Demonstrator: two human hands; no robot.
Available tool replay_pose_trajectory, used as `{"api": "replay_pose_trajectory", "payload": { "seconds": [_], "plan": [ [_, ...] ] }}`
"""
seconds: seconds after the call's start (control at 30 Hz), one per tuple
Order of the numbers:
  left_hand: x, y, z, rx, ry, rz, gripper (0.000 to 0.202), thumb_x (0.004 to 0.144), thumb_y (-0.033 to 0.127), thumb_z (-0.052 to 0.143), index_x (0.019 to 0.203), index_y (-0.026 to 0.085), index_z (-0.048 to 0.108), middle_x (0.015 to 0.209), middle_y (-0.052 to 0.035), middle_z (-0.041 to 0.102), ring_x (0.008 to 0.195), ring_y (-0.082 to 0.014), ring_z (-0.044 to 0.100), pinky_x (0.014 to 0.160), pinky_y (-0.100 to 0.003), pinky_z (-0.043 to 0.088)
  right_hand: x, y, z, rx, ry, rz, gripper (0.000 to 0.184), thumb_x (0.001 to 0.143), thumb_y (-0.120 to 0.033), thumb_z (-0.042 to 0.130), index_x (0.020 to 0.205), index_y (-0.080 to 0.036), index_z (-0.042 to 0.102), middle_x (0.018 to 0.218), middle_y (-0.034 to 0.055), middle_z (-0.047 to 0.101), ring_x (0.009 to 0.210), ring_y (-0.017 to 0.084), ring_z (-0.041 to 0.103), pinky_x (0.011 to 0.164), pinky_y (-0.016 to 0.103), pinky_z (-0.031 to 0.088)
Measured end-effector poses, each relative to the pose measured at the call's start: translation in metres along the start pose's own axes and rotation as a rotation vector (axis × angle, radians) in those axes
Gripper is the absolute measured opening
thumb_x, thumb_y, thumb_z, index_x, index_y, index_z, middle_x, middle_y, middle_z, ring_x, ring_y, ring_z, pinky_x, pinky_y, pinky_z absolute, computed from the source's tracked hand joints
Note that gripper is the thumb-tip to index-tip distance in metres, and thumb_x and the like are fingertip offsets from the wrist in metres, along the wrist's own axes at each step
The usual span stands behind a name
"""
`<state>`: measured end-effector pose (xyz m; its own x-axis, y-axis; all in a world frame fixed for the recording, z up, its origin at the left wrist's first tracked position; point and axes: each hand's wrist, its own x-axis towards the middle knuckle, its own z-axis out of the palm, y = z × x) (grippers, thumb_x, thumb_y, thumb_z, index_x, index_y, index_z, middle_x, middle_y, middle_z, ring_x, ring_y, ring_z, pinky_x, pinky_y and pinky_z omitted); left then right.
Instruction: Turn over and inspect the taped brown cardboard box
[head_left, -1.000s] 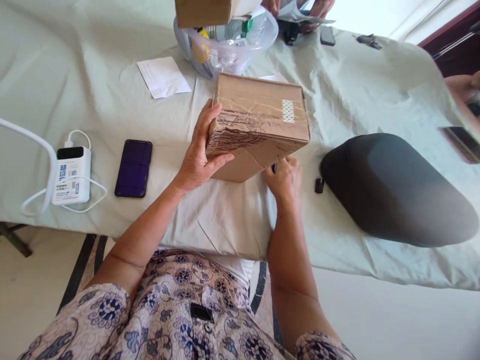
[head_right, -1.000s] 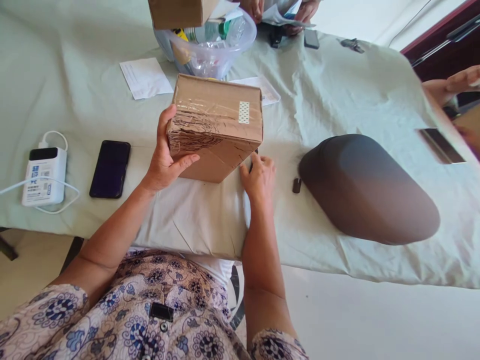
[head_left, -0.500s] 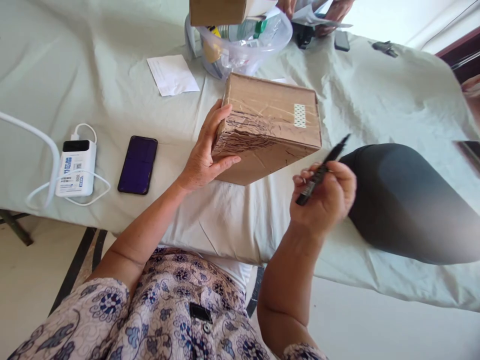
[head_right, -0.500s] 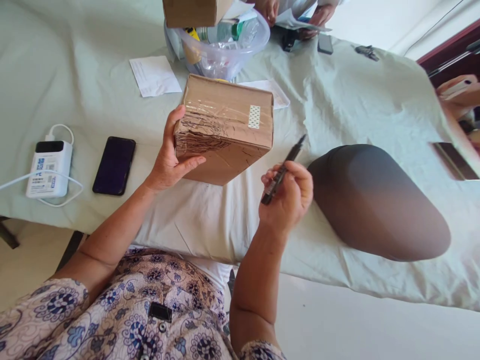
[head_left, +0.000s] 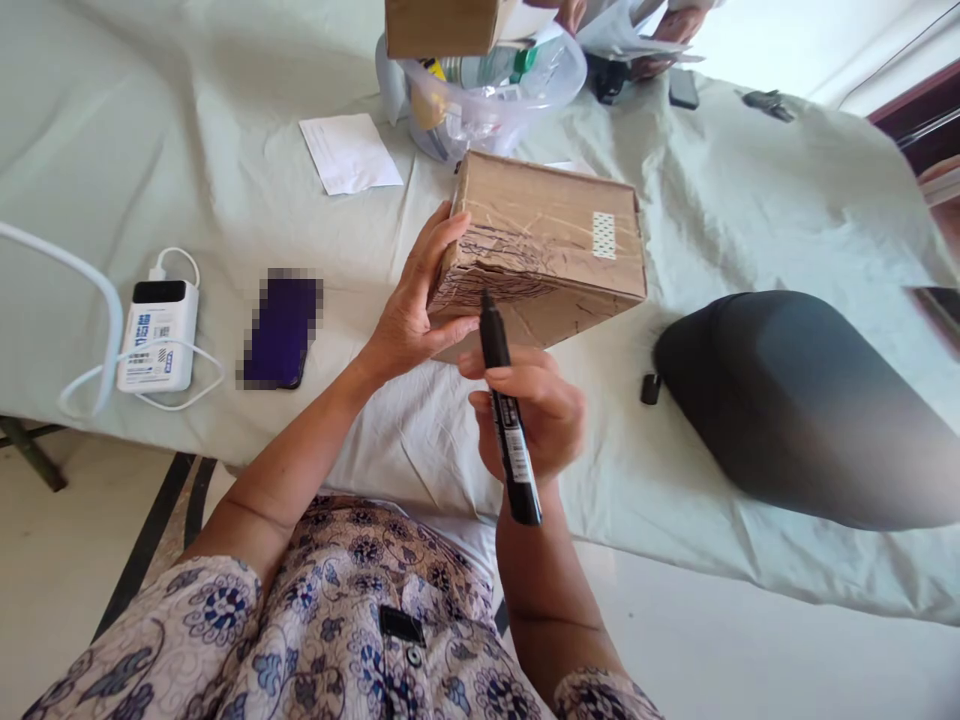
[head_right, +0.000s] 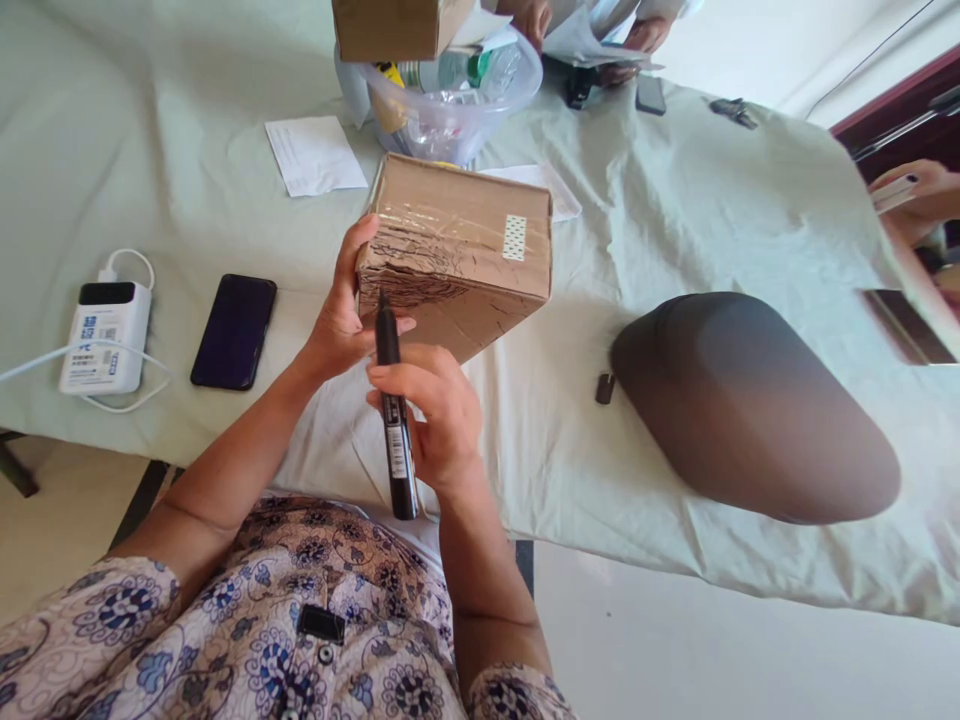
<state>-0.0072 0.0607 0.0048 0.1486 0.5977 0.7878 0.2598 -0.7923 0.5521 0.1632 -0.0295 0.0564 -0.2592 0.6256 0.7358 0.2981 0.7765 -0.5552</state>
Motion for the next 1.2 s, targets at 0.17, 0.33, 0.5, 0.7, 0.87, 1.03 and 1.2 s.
{"api": "replay_pose_trajectory", "payload": {
  "seconds": [0.17,0.33,0.5,0.7,0.87,1.03,1.2],
  "plan": [
    [0.0,-0.001,0.0,0.046,-0.002,-0.029,0.088,0.1,0.063,0.06,0.169,0.039,0.012,0.179,-0.0087,0.028,0.17,-0.0316,0.023,0.137,-0.054,0.03,0.006,-0.001,0.009,-0.126,0.26,-0.034,0.019,0.103,-0.042,0.055,0.121,-0.037,0.06,0.102,-0.0007,0.075,0.093,0.021,0.077,0.086,0.042,0.062],
    [-0.001,0.001,-0.002,0.083,-0.021,-0.049,0.092,0.097,0.064,0.064,0.169,0.038,0.014,0.177,-0.0114,0.032,0.169,-0.034,0.025,0.135,-0.059,0.034,-0.009,-0.003,0.007,-0.27,0.455,0.193,0.025,0.102,-0.058,0.049,0.107,-0.034,0.056,0.08,-0.0011,0.064,0.069,0.021,0.069,0.078,0.047,0.06],
    [-0.002,-0.003,-0.003,0.099,-0.035,-0.065,0.093,0.095,0.066,0.065,0.169,0.037,0.017,0.178,-0.0111,0.03,0.169,-0.0336,0.027,0.134,-0.056,0.036,-0.011,-0.003,0.023,-0.108,0.281,0.249,0.026,0.102,-0.056,0.052,0.107,-0.032,0.061,0.083,0.0002,0.068,0.07,0.019,0.071,0.071,0.04,0.058],
    [-0.001,-0.005,-0.005,0.083,-0.017,-0.006,0.091,0.097,0.068,0.06,0.169,0.04,0.012,0.178,-0.0098,0.03,0.168,-0.0318,0.03,0.133,-0.055,0.038,0.012,-0.004,0.033,-0.03,0.201,0.045,0.019,0.104,-0.045,0.05,0.121,-0.041,0.058,0.107,-0.0021,0.076,0.099,0.022,0.078,0.087,0.045,0.064],
    [-0.002,-0.003,-0.005,0.114,-0.033,-0.013,0.093,0.097,0.071,0.059,0.17,0.038,0.011,0.176,-0.0111,0.035,0.168,-0.0328,0.028,0.131,-0.057,0.041,0.04,0.003,0.004,-0.308,0.747,0.046,0.018,0.101,-0.05,0.046,0.111,-0.036,0.049,0.098,0.0032,0.058,0.086,0.025,0.072,0.075,0.045,0.058],
    [-0.002,-0.002,-0.003,0.121,-0.023,-0.027,0.093,0.097,0.072,0.058,0.17,0.038,0.01,0.175,-0.0131,0.034,0.168,-0.034,0.028,0.13,-0.06,0.041,0.038,0.068,-0.043,-0.297,0.749,0.298,0.026,0.1,-0.045,0.044,0.119,-0.03,0.054,0.107,0.0085,0.064,0.104,0.029,0.069,0.095,0.05,0.056],
    [-0.001,0.0,-0.005,0.114,-0.009,-0.003,0.091,0.098,0.07,0.06,0.169,0.037,0.013,0.173,-0.0133,0.039,0.167,-0.0356,0.032,0.133,-0.061,0.037,0.002,0.15,-0.063,-0.443,0.223,0.66,0.041,0.087,-0.04,0.056,0.122,-0.018,0.063,0.109,0.0117,0.069,0.114,0.031,0.065,0.106,0.057,0.052]
  ]
}}
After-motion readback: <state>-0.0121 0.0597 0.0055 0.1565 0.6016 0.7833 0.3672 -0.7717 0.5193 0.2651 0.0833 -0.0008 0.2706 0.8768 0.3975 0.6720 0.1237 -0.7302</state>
